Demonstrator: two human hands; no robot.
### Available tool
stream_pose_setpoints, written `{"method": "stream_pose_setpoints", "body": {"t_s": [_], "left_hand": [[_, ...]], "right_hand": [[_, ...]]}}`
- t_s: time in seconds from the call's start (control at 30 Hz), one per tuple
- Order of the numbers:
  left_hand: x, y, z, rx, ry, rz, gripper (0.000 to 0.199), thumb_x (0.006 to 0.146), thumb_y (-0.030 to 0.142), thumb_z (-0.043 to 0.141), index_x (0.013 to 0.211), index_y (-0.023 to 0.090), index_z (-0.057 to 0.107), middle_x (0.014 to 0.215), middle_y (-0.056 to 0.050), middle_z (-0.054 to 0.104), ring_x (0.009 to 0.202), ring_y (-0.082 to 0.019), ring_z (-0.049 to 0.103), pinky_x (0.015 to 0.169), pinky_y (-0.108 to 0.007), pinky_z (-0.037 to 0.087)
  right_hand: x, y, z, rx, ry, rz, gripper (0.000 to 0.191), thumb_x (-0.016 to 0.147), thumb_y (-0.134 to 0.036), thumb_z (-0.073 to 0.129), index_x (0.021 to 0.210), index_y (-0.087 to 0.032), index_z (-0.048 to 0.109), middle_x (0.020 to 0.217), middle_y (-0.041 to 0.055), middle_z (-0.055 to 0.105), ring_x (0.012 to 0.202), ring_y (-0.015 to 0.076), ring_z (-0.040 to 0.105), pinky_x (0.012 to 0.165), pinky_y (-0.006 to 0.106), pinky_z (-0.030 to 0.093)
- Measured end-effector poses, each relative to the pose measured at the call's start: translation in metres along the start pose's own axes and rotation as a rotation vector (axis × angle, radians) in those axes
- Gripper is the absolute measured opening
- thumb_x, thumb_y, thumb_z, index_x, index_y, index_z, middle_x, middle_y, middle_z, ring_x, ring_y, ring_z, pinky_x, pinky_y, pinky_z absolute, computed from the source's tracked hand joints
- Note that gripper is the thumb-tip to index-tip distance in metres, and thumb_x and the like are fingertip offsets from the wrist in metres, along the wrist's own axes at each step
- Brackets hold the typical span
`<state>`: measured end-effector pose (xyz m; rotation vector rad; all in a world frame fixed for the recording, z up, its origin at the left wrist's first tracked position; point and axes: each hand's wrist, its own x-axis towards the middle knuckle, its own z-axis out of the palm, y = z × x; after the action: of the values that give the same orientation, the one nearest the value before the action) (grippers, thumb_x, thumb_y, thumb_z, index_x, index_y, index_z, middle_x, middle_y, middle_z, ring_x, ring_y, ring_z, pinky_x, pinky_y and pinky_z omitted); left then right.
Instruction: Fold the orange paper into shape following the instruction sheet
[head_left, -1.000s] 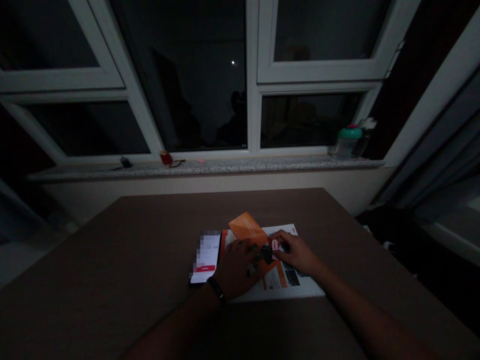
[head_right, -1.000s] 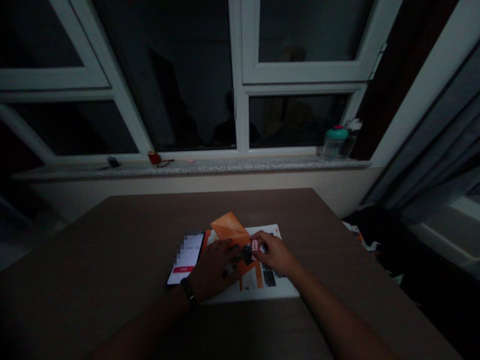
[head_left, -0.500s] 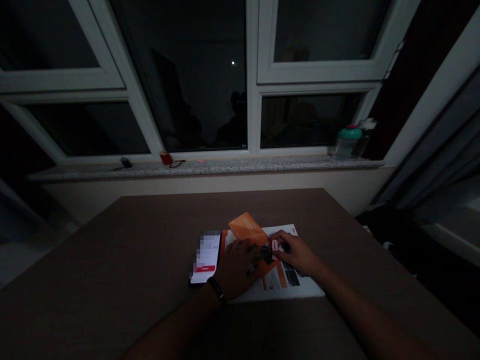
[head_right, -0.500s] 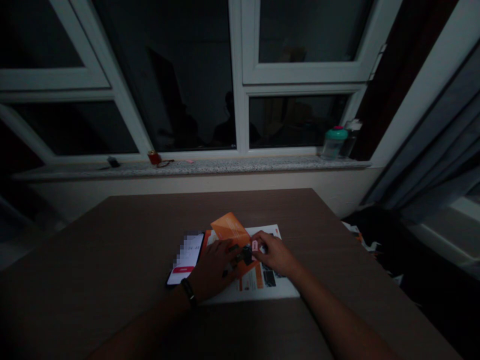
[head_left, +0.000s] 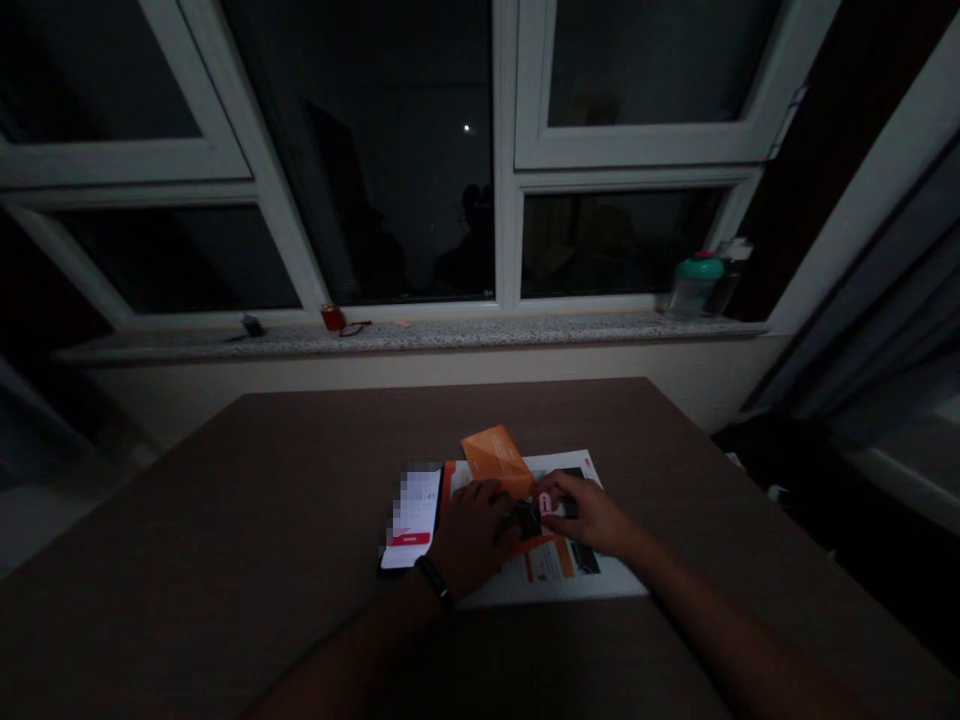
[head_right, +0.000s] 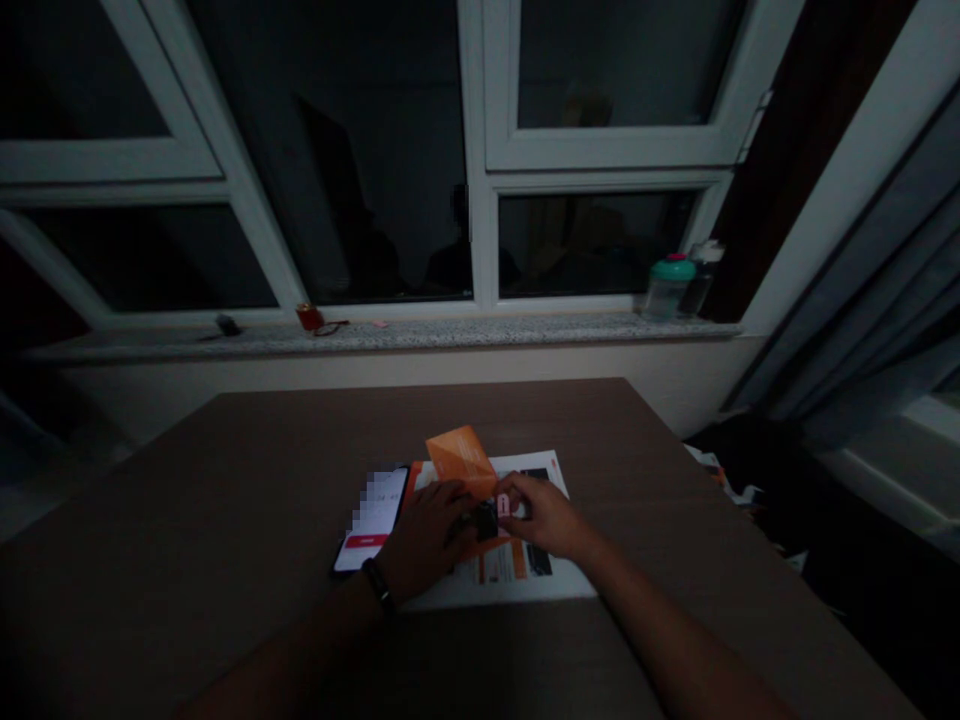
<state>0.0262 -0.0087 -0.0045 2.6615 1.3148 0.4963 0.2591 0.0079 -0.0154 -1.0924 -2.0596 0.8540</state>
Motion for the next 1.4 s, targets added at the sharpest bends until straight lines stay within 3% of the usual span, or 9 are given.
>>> {"method": "stream_pose_setpoints", "body": {"t_s": [0.3,0.5,0.73,0.9,1.03,1.4], "left_hand": [[0.001,-0.001,0.001,-0.069,-0.02,0.038,0.022,0.088,0.017,0.058,0.109,0.02,0.055,0.12,-0.006,0.055,0.112,-0.024,0.05,0.099,-0.04,0.042],[0.002,0.0,0.002,-0.023,-0.043,0.07,0.036,0.088,0.015,0.057,0.123,0.024,0.051,0.125,-0.005,0.051,0.115,-0.025,0.046,0.099,-0.041,0.042],[0.0,0.0,0.001,-0.028,-0.034,0.104,0.033,0.088,0.013,0.057,0.12,0.023,0.054,0.126,-0.006,0.051,0.116,-0.025,0.046,0.099,-0.04,0.041],[0.0,0.0,0.001,-0.057,-0.036,0.106,0.022,0.09,0.016,0.057,0.11,0.022,0.057,0.121,-0.006,0.053,0.112,-0.024,0.048,0.096,-0.039,0.043],[0.001,0.0,0.002,-0.069,-0.027,0.114,0.016,0.089,0.02,0.061,0.105,0.02,0.057,0.119,-0.007,0.054,0.112,-0.025,0.049,0.094,-0.039,0.044],[0.002,0.004,-0.002,-0.076,-0.007,0.142,0.01,0.092,0.022,0.057,0.102,0.019,0.057,0.112,-0.007,0.056,0.104,-0.023,0.051,0.088,-0.037,0.045]], "right_hand": [[-0.003,-0.008,0.006,-0.007,-0.096,-0.027,0.027,0.075,-0.019,0.071,0.1,-0.022,0.061,0.086,-0.0007,0.067,0.078,0.0163,0.062,0.068,0.025,0.045],[-0.002,-0.002,0.008,-0.032,-0.062,-0.022,0.03,0.078,-0.019,0.068,0.106,-0.022,0.06,0.093,0.0011,0.067,0.085,0.0179,0.062,0.074,0.027,0.046],[-0.001,0.002,0.007,-0.086,0.027,-0.032,0.033,0.079,-0.014,0.062,0.11,-0.023,0.054,0.093,0.0012,0.062,0.082,0.0166,0.058,0.073,0.026,0.045],[-0.001,0.006,0.008,-0.058,0.12,0.013,0.021,0.08,-0.019,0.063,0.096,-0.022,0.05,0.074,-0.0042,0.057,0.065,0.0131,0.054,0.06,0.022,0.041],[0.001,0.006,0.009,-0.104,0.092,-0.006,0.009,0.08,-0.019,0.062,0.082,-0.021,0.053,0.071,-0.0035,0.055,0.063,0.0126,0.052,0.059,0.022,0.038],[0.0,0.0,0.008,-0.108,0.021,0.016,0.007,0.079,-0.02,0.065,0.08,-0.02,0.058,0.07,-0.0028,0.057,0.061,0.0117,0.052,0.054,0.021,0.035]]}}
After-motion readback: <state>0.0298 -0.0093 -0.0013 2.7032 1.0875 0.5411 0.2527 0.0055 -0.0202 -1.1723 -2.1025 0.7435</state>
